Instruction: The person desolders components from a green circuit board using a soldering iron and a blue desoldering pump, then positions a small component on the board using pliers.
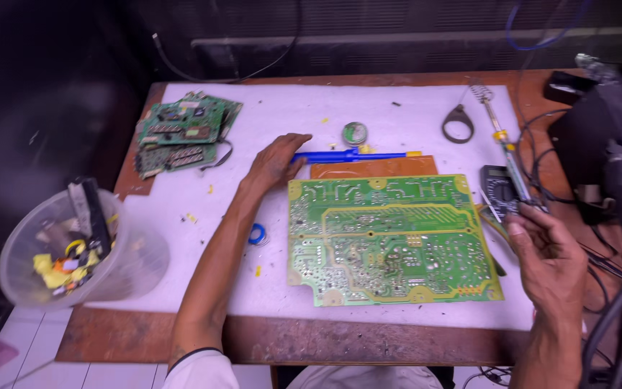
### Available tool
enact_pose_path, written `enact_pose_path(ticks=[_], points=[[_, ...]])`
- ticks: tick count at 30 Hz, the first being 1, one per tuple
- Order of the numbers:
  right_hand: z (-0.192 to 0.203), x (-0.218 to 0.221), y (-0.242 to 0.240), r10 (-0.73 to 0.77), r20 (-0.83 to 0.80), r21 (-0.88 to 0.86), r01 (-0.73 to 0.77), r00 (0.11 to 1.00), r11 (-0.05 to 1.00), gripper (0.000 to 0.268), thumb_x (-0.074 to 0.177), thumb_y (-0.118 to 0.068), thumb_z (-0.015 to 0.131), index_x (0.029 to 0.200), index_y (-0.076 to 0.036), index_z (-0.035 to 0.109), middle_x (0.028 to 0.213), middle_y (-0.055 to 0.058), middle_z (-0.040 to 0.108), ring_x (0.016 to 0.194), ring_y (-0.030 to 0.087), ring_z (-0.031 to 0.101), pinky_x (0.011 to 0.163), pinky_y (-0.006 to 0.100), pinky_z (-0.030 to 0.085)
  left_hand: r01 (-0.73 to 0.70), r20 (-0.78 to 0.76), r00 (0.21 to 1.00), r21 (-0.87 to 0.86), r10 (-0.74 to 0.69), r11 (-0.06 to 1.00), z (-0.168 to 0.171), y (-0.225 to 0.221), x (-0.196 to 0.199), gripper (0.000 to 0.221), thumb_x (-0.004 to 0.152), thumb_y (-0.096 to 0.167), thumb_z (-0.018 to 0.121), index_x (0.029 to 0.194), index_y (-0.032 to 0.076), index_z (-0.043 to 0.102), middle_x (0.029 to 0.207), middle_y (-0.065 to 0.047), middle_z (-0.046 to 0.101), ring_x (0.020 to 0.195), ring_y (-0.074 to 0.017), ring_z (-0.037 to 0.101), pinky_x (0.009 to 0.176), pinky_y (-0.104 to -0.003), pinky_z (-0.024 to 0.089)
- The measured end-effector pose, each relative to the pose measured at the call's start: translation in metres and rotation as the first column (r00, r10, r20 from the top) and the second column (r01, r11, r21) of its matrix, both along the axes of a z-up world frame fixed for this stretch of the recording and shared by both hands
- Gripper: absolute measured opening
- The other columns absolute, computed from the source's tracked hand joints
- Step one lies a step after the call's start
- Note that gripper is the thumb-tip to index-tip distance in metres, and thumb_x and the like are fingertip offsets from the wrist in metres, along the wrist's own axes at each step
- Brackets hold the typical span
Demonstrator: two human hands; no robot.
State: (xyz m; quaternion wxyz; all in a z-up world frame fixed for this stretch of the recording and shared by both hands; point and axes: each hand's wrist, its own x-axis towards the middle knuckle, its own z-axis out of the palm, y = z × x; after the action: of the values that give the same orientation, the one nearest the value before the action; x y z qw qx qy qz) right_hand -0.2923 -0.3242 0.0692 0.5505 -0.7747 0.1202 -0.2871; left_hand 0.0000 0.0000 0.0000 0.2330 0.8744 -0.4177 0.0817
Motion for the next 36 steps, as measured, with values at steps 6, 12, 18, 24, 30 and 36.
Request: enact_pose_path(ticks=[6, 12, 18, 24, 30, 36], points=[[0.008, -0.023, -0.013, -0.259, -0.019, -0.067, 0.257, 0.966, 0.964, 0.032, 0.103, -0.015, 0.051, 0.076, 0.002, 0.054, 0.061, 0.01, 0.054, 0.046, 0.013, 0.048, 0.049, 0.023, 0.039, 0.101, -0.035, 0.995, 0.185, -0.097, 0.978, -0.016, -0.017, 0.011, 0.036, 0.089, 0.031, 0.044, 0.115, 0.007, 0.048, 0.094, -0.012, 0.054, 0.08, -0.0256, 0.054, 0.064, -0.037, 0.048], [0.02, -0.014, -0.007, -0.119, 0.139, -0.154, 0.141, 0.983, 0.978, 0.034, 0.092, -0.005, 0.051, 0.122, 0.009, 0.043, 0.11, 0.023, 0.054, 0.101, 0.024, 0.056, 0.089, 0.028, 0.043, -0.073, 0.104, 0.993, 0.112, 0.061, 0.991, 0.023, 0.002, -0.014, 0.032, 0.088, 0.026, 0.049, 0.112, 0.005, 0.047, 0.099, -0.014, 0.051, 0.068, -0.0222, 0.054, 0.055, -0.033, 0.051], [0.004, 0.01, 0.005, -0.001, 0.072, -0.098, 0.008, 0.997, 0.995, 0.034, 0.085, -0.006, 0.055, 0.117, 0.003, 0.049, 0.114, 0.015, 0.052, 0.106, 0.02, 0.051, 0.095, 0.027, 0.042, -0.272, 0.401, 0.882, 0.01, 0.245, 0.962, 0.067, 0.043, -0.037, 0.04, 0.074, 0.039, 0.073, 0.105, 0.02, 0.056, 0.087, -0.002, 0.05, 0.066, -0.022, 0.054, 0.04, -0.035, 0.041], [0.057, 0.033, 0.057, 0.348, 0.033, -0.33, -0.319, 0.937, 0.888, 0.07, 0.071, -0.012, 0.067, 0.129, 0.007, 0.032, 0.122, 0.033, 0.034, 0.112, 0.052, 0.038, 0.09, 0.061, 0.037, -0.249, 0.564, 0.803, 0.025, 0.192, 0.968, 0.074, 0.03, -0.096, 0.03, 0.066, 0.022, 0.067, 0.093, 0.032, 0.057, 0.075, 0.006, 0.046, 0.062, -0.0142, 0.056, 0.06, -0.027, 0.048], [0.059, 0.051, 0.071, 0.576, -0.05, -0.359, -0.553, 0.816, 0.752, 0.027, 0.081, -0.007, 0.054, 0.107, 0.001, 0.059, 0.082, 0.021, 0.063, 0.07, 0.031, 0.062, 0.063, 0.041, 0.053, -0.321, 0.589, 0.777, 0.071, 0.22, 0.944, 0.097, 0.038, -0.129, 0.021, 0.072, 0.019, 0.064, 0.092, 0.024, 0.059, 0.078, 0.005, 0.054, 0.061, -0.0131, 0.06, 0.062, -0.025, 0.049], [0.064, 0.05, 0.099, 0.7, -0.187, -0.317, -0.717, 0.689, 0.621, 0.02, 0.084, -0.014, 0.055, 0.097, -0.002, 0.064, 0.075, 0.017, 0.064, 0.061, 0.024, 0.06, 0.052, 0.034, 0.049, -0.418, 0.672, 0.691, 0.071, 0.267, 0.906, 0.102, 0.041, -0.141, 0.055, 0.069, 0.006, 0.061, 0.124, 0.012, 0.051, 0.092, -0.007, 0.061, 0.074, -0.0189, 0.062, 0.073, -0.029, 0.048]])
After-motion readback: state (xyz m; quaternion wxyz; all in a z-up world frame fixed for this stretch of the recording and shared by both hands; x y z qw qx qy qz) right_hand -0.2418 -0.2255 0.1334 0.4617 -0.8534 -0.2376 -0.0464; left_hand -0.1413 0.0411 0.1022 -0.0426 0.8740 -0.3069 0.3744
